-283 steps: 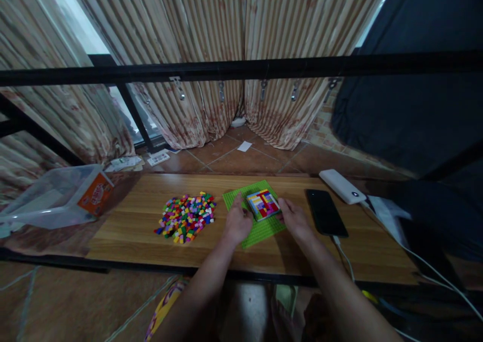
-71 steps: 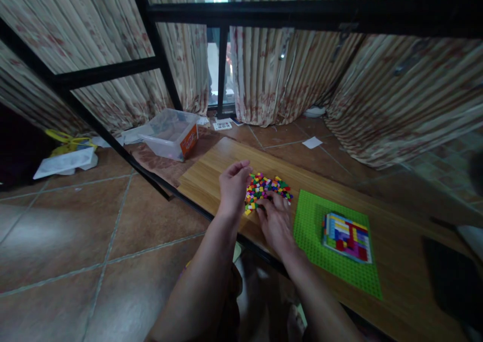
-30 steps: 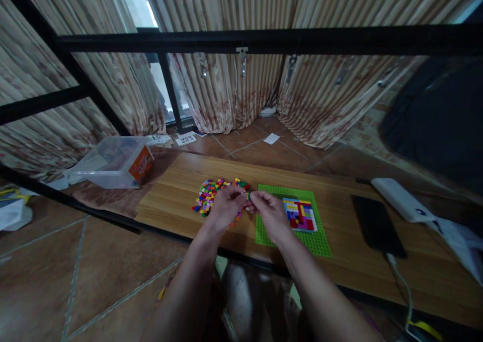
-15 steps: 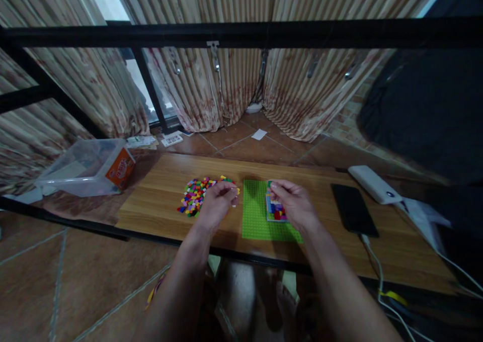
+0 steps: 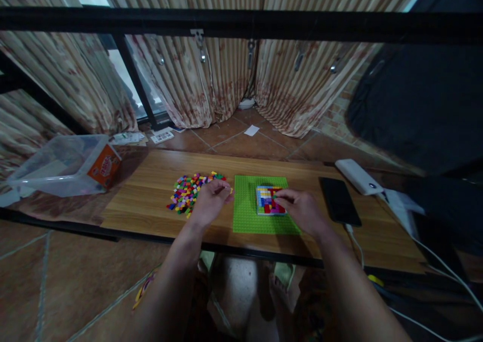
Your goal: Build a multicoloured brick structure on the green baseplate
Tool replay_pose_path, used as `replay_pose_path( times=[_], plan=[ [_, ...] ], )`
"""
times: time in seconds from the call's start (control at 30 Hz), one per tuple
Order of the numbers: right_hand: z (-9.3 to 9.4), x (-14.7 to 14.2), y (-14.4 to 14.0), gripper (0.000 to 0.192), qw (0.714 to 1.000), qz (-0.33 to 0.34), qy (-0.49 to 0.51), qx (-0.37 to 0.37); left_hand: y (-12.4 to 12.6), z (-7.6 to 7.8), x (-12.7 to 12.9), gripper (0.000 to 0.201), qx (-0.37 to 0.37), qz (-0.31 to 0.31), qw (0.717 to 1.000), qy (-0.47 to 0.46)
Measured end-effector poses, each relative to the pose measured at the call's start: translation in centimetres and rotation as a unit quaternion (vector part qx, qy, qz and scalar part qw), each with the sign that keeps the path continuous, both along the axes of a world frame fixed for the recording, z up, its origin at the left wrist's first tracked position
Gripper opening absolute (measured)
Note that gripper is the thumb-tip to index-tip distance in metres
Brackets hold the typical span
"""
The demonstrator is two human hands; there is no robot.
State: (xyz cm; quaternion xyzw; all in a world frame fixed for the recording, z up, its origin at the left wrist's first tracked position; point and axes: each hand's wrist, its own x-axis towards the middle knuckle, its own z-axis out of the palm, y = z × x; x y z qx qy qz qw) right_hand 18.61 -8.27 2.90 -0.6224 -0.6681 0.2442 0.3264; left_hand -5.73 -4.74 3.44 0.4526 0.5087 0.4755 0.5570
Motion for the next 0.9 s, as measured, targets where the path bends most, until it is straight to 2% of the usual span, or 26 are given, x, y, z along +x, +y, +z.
replay_pose_path(
  times=[0.23, 0.6, 0.9],
  plan=[
    [-0.2, -0.9, 0.4, 0.015, 0.998, 0.023, -0.058, 0.005, 0.3, -0.6, 0.2, 0.010, 0.019, -0.019, 0.999, 0.019],
    [-1.0, -2.9, -0.1, 0.019, 0.979, -0.089, -0.186, 0.007, 0.5, -0.7, -0.3, 0.008, 0.039, -0.022, 0.998, 0.034],
    [-0.8, -3.7, -0.3, 0.024, 0.973, -0.127, -0.193, -0.007, 0.4, -0.8, -0.5, 0.008, 0.048, -0.019, 0.998, 0.033]
  ],
)
